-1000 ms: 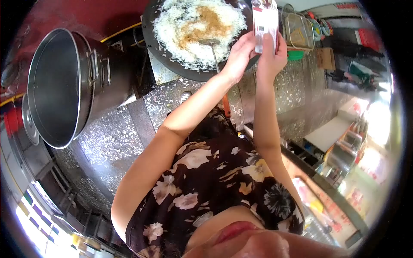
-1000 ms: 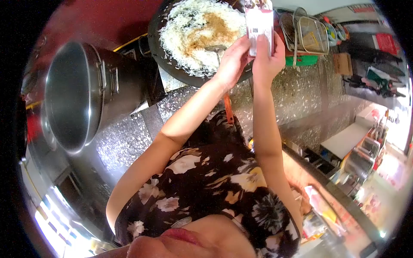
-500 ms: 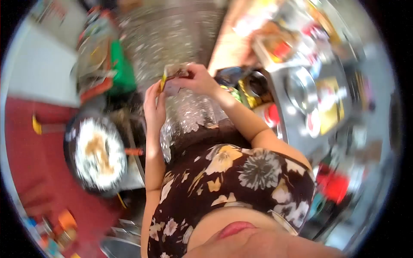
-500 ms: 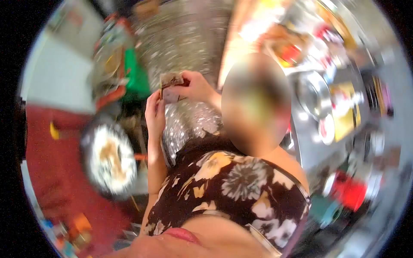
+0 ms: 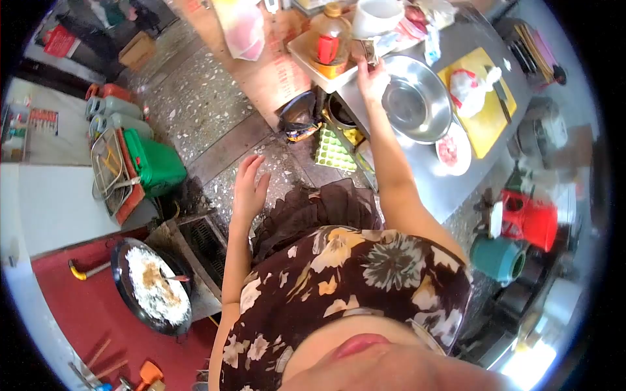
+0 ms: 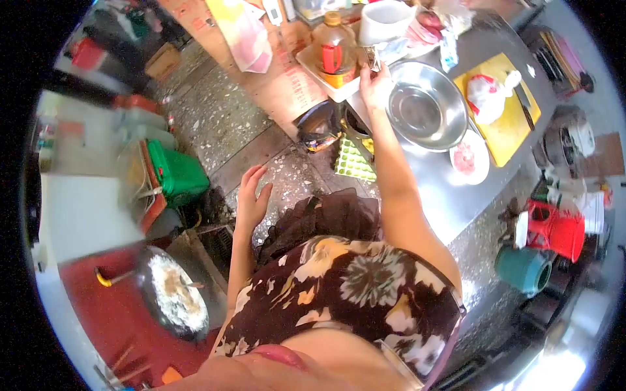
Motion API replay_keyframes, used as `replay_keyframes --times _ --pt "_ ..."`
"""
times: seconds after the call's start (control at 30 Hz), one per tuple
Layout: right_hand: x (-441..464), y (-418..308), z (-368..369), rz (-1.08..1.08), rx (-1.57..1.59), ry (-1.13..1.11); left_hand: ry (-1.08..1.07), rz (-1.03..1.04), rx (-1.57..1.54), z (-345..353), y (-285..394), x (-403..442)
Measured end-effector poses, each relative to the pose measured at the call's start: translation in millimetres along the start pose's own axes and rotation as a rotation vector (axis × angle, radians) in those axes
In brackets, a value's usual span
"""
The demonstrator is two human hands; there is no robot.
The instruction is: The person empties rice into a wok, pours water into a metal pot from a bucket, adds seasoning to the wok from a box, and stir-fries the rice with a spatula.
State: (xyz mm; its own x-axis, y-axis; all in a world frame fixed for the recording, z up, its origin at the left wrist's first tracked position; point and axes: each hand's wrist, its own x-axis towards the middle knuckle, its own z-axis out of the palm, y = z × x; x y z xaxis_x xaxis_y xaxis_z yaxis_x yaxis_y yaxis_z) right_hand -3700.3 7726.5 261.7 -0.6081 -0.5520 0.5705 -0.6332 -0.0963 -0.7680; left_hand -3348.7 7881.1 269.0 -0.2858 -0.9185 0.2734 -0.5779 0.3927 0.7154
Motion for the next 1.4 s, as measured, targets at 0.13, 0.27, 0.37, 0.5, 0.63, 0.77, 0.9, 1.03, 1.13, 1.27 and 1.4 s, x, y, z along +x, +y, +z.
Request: replay_keyframes --times 0.13,0.27,0.37,0.5,0.63,0.77,0.9,1.03,1.13,1.27,1.4 --pt "22.9 92.5 46.2 -0.076 -0.524 -0.265 0.086 -0.142 0.073 -27.9 -5.6 -31.5" --pt "-63.6 -117.2 6.7 0.026 -0.017 -0.136 0.205 -0.524 0.085 -75.2 -5.8 -112.6" --pt "-122.8 -151.5 41.3 -0.212 0.174 -0.695 0.288 -0.680 0.007 -74.4 2.3 -184.1" --pt "-288.2 -205.0 76.3 -0.709 0.486 -1.485 0.272 -0.921 0.110 -70.4 29.1 -232.1" --pt "-402.3 -337.4 35.4 -0.994 0.677 -1.730 0.495 -1.019 0.069 -70.3 47.5 -268.0" --pt "-510.2 -415.8 22.2 -1.394 0.129 -1.867 0.810 -1.137 0.132 -84.3 42.3 -320.6" --pt "-579.3 -422.9 75.1 -1.428 -0.074 -1.923 0.961 -1.212 0.164 -111.3 44.1 -375.1" --pt "-533.6 -478.2 102.0 -0.703 0.028 -2.411 1.073 -1.252 0.213 -140.3 44.6 -428.9" --pt "-486.1 -541.6 105.7 0.077 -0.160 -2.551 1.131 -1.326 0.238 -154.7 53.0 -463.0" --pt "-507.5 -566.9 148.0 0.533 -0.342 -2.362 1.278 -1.382 0.259 -156.3 46.4 -484.8" --pt "-590.9 -579.5 219.9 -0.073 -0.575 -2.678 1.316 -1.551 0.205 -158.3 43.9 -473.3"
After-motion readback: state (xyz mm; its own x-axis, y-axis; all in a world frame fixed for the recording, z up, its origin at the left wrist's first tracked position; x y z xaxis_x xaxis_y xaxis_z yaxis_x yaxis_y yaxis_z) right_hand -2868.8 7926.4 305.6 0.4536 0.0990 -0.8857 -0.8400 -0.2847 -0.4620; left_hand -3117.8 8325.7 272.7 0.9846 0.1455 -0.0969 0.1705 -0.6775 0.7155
